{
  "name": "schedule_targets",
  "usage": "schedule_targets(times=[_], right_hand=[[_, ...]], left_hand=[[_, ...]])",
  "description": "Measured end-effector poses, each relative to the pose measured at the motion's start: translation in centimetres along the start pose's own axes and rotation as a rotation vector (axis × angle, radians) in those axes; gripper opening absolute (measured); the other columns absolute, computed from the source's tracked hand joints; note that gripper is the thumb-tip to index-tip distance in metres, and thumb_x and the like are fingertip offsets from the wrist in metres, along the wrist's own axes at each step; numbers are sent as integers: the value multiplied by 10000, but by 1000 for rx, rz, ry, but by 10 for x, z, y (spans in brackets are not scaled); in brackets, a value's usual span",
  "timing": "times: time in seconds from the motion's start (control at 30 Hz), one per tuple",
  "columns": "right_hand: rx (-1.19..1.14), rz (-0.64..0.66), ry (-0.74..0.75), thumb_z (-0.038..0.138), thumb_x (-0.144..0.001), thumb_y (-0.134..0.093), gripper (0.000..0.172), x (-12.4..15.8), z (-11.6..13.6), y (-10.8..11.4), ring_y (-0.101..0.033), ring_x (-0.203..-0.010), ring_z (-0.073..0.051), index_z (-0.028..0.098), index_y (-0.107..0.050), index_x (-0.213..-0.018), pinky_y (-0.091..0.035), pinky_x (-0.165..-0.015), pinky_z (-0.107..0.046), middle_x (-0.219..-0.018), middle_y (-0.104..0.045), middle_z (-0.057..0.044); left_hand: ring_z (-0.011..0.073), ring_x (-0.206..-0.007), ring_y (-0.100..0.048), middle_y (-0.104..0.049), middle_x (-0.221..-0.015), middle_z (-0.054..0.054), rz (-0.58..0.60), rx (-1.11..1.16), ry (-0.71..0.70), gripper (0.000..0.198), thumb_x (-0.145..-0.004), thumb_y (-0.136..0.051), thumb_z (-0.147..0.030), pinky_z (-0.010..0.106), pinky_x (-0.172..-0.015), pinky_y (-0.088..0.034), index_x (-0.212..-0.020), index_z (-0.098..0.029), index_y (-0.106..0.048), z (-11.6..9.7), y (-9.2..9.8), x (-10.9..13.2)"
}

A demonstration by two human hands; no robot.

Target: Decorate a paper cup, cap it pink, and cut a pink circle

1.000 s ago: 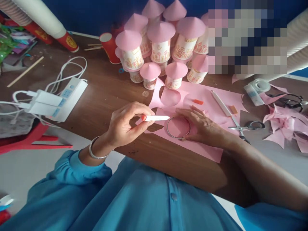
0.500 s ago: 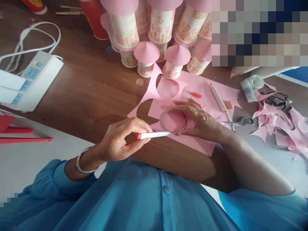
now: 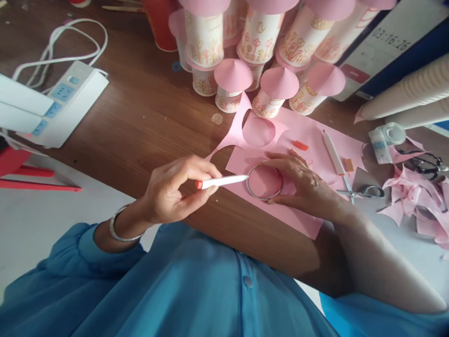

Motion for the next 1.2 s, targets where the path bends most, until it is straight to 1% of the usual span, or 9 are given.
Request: schedule_targets(times=[0.07, 0.1, 0.27, 0.37, 0.53, 0.63, 0.77, 0.9, 1.2], right_hand=[[11, -4, -3, 490, -864, -782, 722, 0, 0, 0, -484, -1473, -370, 353, -465, -1498, -226, -1290, -681, -1474, -621, -57], [18, -5, -10, 482, -858, -788, 730, 0, 0, 0, -486, -1471, -377, 347, -468, -1500, -228, -1287, -689, -1472, -619, -66], [43, -1, -20, 472, -872, -780, 739, 1, 1, 0, -486, -1472, -388, 360, -439, -1517, -229, -1281, -720, -1468, -615, -78], [43, 15, -24, 466, -886, -771, 745, 3, 0, 0, -472, -1487, -383, 368, -411, -1531, -228, -1283, -724, -1465, -621, -72], [39, 17, -33, 470, -886, -773, 749, 3, -1, 0, -454, -1501, -384, 361, -411, -1532, -225, -1289, -719, -1482, -612, -72], [44, 13, -20, 476, -889, -768, 738, 2, 0, 0, -460, -1495, -387, 353, -420, -1528, -234, -1283, -723, -1478, -611, -86], [42, 4, 0, 472, -903, -752, 730, 1, 2, 0, -476, -1483, -385, 362, -406, -1536, -251, -1278, -721, -1477, -606, -85], [54, 8, 3, 471, -902, -753, 727, 1, 1, 0, -477, -1481, -382, 355, -412, -1534, -262, -1277, -708, -1469, -613, -83], [45, 21, -16, 458, -891, -769, 727, 1, 2, 0, -480, -1481, -368, 354, -423, -1522, -239, -1286, -691, -1459, -625, -76]], left_hand=[[155, -854, -773, -794, -954, 51, -29, -94, -16, 184, -853, -716, -74, 272, -779, -642, -948, -186, -606, 4, 3, -2], [151, -858, -775, -798, -962, 44, -22, -144, -31, 171, -866, -708, -86, 268, -780, -642, -949, -193, -603, 6, 2, -2], [142, -905, -786, -813, -1040, 36, 54, -251, -104, 119, -929, -641, -125, 238, -742, -641, -960, -221, -579, 10, -10, 1], [149, -936, -788, -815, -1057, 53, 79, -253, -144, 111, -938, -622, -120, 245, -775, -654, -985, -212, -580, 10, -12, 3], [163, -991, -788, -811, -1094, 68, 160, -249, -171, 97, -962, -575, -126, 258, -810, -666, -1010, -209, -581, 9, -13, 1], [156, -984, -787, -812, -1069, 57, 167, -283, -201, 105, -962, -568, -113, 253, -824, -661, -1014, -204, -565, 7, -14, -1], [139, -989, -782, -809, -1047, 38, 188, -304, -218, 106, -977, -563, -118, 230, -800, -652, -1016, -214, -547, 7, -17, -4], [151, -991, -782, -809, -1026, 53, 197, -305, -227, 114, -980, -544, -101, 243, -794, -655, -1028, -204, -539, 7, -17, -6], [163, -975, -789, -809, -1043, 61, 256, -265, -219, 127, -959, -579, -95, 256, -800, -671, -1009, -211, -561, 1, -10, -4]])
Point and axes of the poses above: each hand's wrist, its own x-axis away from the middle knuckle, its own y-axis out of the back of the hand, z = x × y, the point moved 4 cm from there along -x, towards the middle knuckle
